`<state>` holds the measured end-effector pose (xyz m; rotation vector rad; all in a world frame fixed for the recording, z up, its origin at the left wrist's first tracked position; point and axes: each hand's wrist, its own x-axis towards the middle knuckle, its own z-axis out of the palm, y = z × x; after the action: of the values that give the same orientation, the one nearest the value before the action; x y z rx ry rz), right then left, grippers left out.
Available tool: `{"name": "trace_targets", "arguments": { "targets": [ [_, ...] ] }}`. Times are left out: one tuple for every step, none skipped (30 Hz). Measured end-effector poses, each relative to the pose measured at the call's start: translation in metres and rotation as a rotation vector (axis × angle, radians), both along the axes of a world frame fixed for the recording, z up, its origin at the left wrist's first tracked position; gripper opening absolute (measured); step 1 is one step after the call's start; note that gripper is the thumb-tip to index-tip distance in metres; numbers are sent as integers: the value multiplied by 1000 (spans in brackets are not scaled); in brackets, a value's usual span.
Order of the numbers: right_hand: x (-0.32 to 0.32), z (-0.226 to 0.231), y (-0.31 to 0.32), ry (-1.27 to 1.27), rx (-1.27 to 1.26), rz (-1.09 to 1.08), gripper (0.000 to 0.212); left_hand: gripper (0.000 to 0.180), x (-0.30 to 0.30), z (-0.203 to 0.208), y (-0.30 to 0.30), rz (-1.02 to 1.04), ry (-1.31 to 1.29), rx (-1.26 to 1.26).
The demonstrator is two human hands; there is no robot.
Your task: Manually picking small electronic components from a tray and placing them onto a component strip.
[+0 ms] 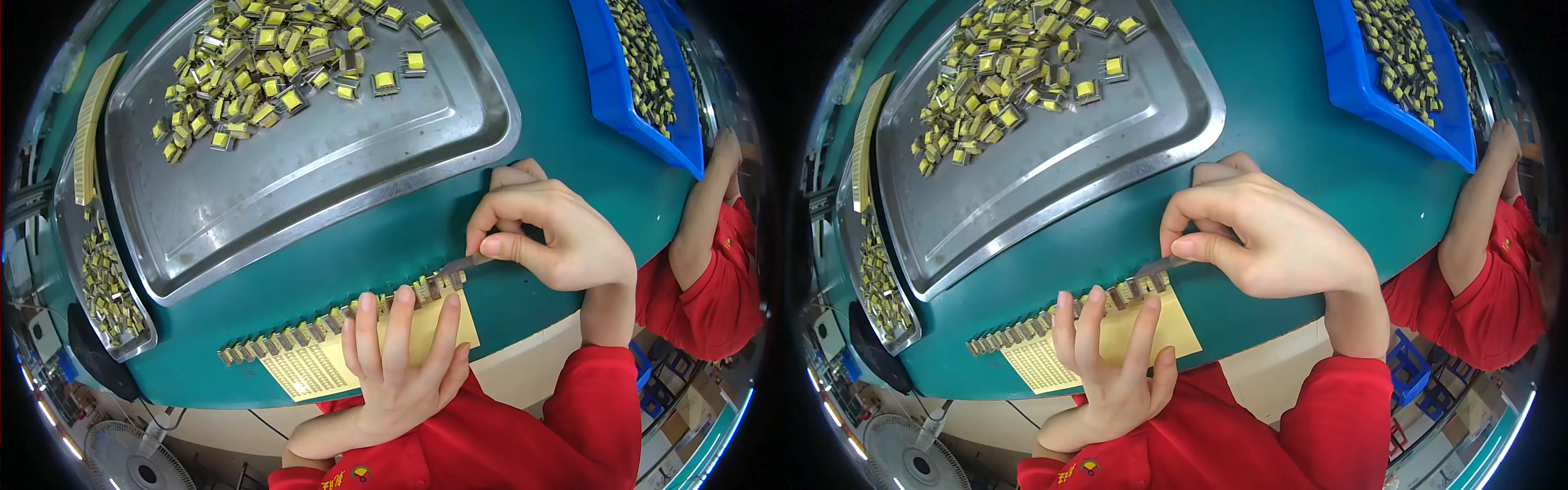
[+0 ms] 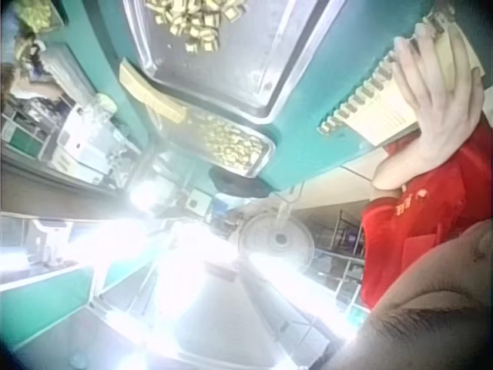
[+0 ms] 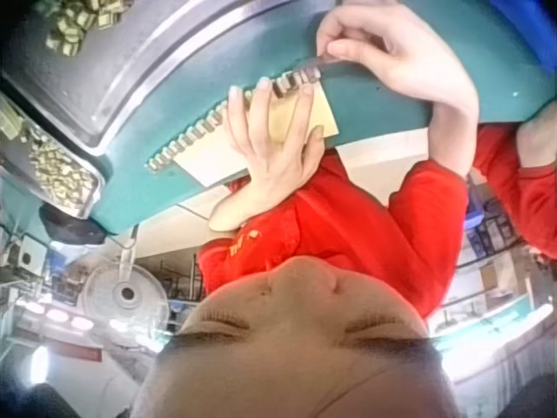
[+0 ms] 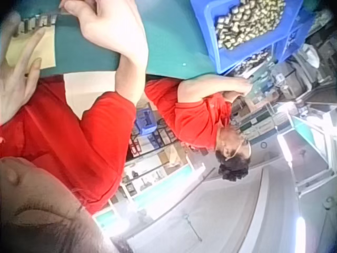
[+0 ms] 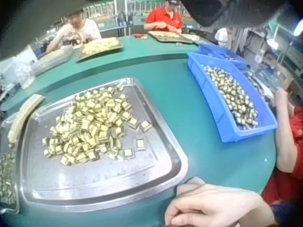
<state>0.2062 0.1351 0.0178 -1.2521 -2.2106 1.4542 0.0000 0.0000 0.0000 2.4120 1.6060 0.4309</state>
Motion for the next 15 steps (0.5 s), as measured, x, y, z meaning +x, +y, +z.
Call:
{"name": "trace_targets", "arguments": {
  "targets": [
    [0, 0, 0, 3, 6, -11, 11, 45, 0, 0, 0, 0, -5, -2],
    [-1, 0, 0, 6, 13, -21, 13, 44, 0, 0, 0, -1, -9, -4],
    [-1, 0, -1, 5, 12, -22, 13, 44, 1, 0, 0, -2, -11, -4],
    [-1, -1, -1, 1, 14, -23, 12, 44, 1, -1, 0, -1, -15, -2],
    [-1, -1, -1, -2, 17, -25, 12, 44, 1, -1, 0, 0, -18, 0],
    [-1, -1, -1, -2, 16, -25, 12, 44, 2, -1, 0, 0, -18, -1],
    [-1, -1, -1, -3, 20, -25, 11, 44, 2, -1, 0, 0, -19, 4],
    [-1, -1, -1, -4, 24, -24, 11, 44, 2, -1, 0, 0, -19, 9],
    [-1, -1, -1, -4, 23, -25, 11, 44, 2, -1, 1, -1, -19, 8],
    [-2, -1, -1, -4, 24, -25, 10, 44, 2, -1, 1, -1, -12, 9],
    [-2, -1, -2, -4, 24, -26, 10, 43, 2, 0, 1, 0, -5, 10],
    [-2, -1, -2, -3, 24, -27, 10, 43, 3, 0, 2, -1, -4, 10],
    [-2, -1, -2, -3, 28, -28, 10, 43, 3, 1, 2, 0, 10, 6],
    [-2, -1, -2, -4, 32, -29, 10, 43, 3, 1, 3, 0, 25, 3],
    [-2, -1, -2, -3, 31, -30, 10, 43, 3, 1, 3, -1, 25, 2]
  ]
}}
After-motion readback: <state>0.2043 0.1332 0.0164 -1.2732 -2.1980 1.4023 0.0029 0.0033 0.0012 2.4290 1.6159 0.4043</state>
